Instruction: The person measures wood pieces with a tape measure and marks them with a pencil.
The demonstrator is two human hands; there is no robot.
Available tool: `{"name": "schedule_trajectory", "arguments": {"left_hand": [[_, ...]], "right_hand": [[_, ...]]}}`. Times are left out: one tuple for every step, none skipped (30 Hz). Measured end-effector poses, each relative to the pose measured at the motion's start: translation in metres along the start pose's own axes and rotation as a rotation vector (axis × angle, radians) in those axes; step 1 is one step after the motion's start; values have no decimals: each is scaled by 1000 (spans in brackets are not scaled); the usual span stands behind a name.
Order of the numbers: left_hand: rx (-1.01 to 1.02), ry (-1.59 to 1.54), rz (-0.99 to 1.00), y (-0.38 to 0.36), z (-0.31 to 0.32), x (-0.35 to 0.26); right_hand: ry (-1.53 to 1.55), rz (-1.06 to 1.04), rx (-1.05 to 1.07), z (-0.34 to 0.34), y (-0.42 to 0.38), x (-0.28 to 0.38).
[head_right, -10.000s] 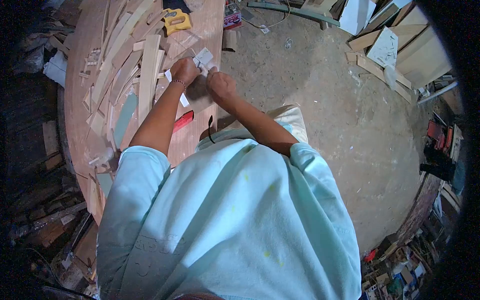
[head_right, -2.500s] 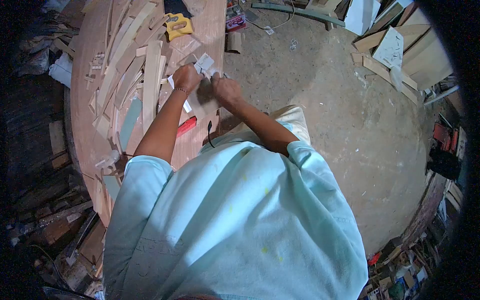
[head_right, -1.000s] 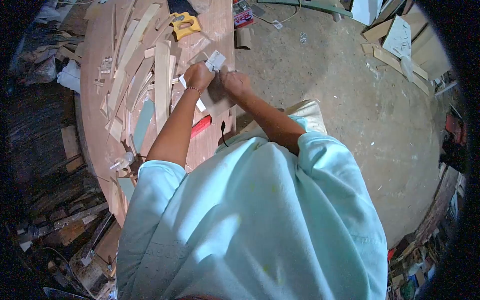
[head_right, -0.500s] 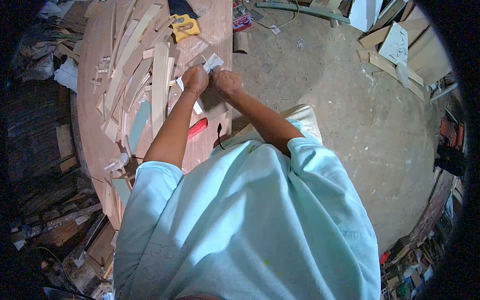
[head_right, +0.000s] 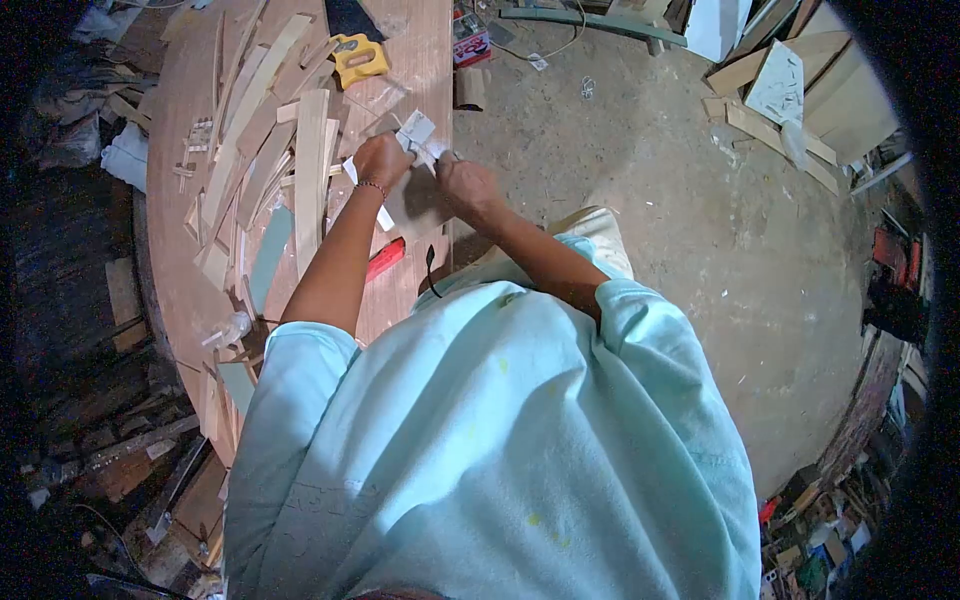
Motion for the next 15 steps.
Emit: {"name": "schedule_trajectory", "arguments": {"left_hand": [[2, 4, 4, 0, 2, 1], [-20, 14, 21, 1, 3, 1], [-42, 25, 37, 2, 5, 2], [-39, 30, 37, 3, 7, 4], [-55, 31, 31, 5, 10, 6], [-71, 33, 25, 6, 10, 7], [-65, 35, 23, 6, 10, 7], [-56, 26, 4, 7, 12, 7], [-47, 17, -15, 6, 10, 6], [-43, 18, -17, 4, 8, 5], [-43, 5, -5, 2, 5, 3], [-48, -10, 8, 2, 2, 1], [-48, -12, 9, 3, 3, 2], [-35, -16, 8, 3, 4, 3], [-24, -21, 7, 3, 6, 3]], "right_hand": [[-2, 18, 47, -2, 8, 6], [-3, 35, 92, -3, 16, 10], [2, 37, 90, -1, 21, 13], [-24, -40, 2, -1, 25, 17], [-50, -117, -84, -2, 27, 20], [-45, -116, -80, 1, 29, 19], [-34, -99, -65, 4, 31, 17], [-25, -83, -47, 7, 30, 15], [-23, -81, -41, 9, 27, 13], [-14, -68, -35, 10, 24, 11], [-4, -56, -30, 10, 20, 8], [-4, -56, -31, 11, 13, 2], [12, -41, -30, 13, 2, -6], [26, -24, -26, 15, -7, -12], [20, -24, -26, 11, -12, -12]]}}
Point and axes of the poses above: each hand's wrist, its own y-axis towards the middle knuckle, its own z-axis out of the palm, x = y × z, the point moved 3 cm from there along y, towards the middle knuckle, and after that the axes turned 4 degrees about -x, right-handed, at the moved point
